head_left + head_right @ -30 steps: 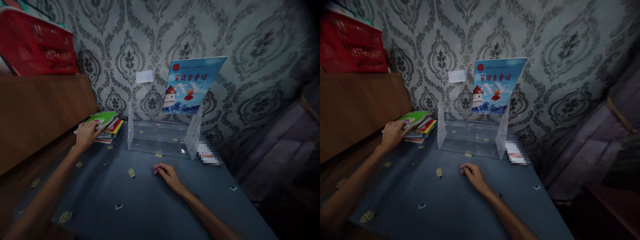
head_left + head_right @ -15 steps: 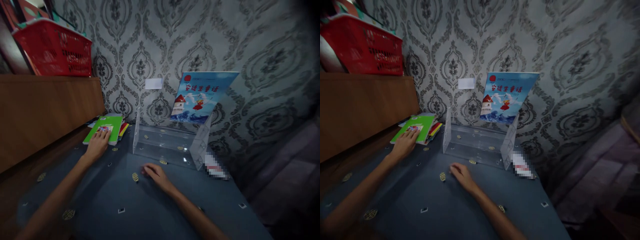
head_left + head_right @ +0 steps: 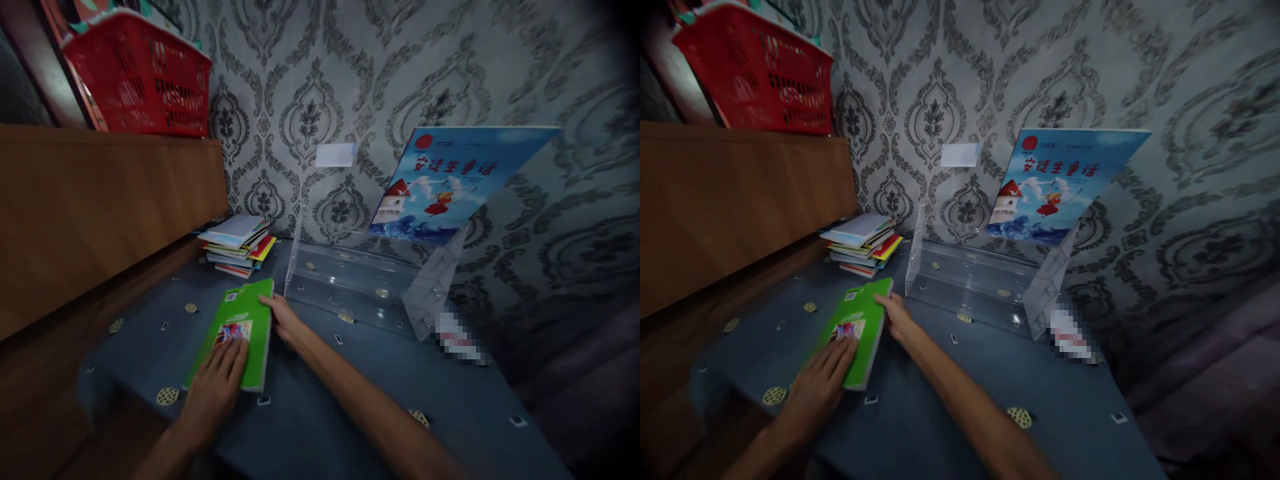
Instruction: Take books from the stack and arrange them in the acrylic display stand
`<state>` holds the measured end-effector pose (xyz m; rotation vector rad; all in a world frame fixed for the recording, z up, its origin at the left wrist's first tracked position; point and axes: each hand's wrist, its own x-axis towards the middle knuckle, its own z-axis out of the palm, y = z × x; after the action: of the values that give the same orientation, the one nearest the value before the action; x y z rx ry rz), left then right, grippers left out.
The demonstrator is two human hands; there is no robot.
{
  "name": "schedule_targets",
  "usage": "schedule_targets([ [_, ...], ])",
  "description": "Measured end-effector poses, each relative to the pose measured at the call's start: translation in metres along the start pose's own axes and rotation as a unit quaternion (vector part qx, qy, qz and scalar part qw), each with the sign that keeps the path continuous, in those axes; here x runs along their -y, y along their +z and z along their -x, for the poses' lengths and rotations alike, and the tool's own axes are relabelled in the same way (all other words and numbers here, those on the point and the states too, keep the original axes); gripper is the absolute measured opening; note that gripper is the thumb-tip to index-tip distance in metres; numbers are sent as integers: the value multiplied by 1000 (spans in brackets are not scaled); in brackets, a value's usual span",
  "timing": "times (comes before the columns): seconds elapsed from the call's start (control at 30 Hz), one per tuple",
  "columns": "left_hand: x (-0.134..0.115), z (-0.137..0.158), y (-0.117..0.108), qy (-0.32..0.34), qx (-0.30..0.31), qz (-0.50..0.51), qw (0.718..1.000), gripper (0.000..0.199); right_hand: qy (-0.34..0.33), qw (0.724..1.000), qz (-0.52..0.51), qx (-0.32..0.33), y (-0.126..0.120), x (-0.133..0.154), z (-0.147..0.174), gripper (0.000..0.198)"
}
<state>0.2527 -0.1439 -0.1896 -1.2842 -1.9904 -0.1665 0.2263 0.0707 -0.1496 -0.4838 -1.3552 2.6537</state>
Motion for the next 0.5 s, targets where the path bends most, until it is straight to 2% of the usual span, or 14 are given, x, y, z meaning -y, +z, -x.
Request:
schedule_targets([
  [0.1, -19, 19, -6, 20, 9, 22, 1000, 63, -3, 1000, 6, -29, -21, -19, 22, 27],
  [0.2, -28, 22, -12, 36, 17, 49, 998, 67, -15, 999, 8, -38, -38, -23, 44, 36],
  [0.3, -35, 19, -19, 68, 56, 93, 992, 77, -29, 998, 18, -54, -56, -16, 61, 39],
  [0.4, -43, 16, -26, 76, 96, 144, 982, 89, -36, 994, 10, -100, -77, -4, 72, 41],
  [0.5, -49, 8, -37, 83, 83, 211, 971, 91, -35, 989, 1, -145, -97, 9, 85, 45],
])
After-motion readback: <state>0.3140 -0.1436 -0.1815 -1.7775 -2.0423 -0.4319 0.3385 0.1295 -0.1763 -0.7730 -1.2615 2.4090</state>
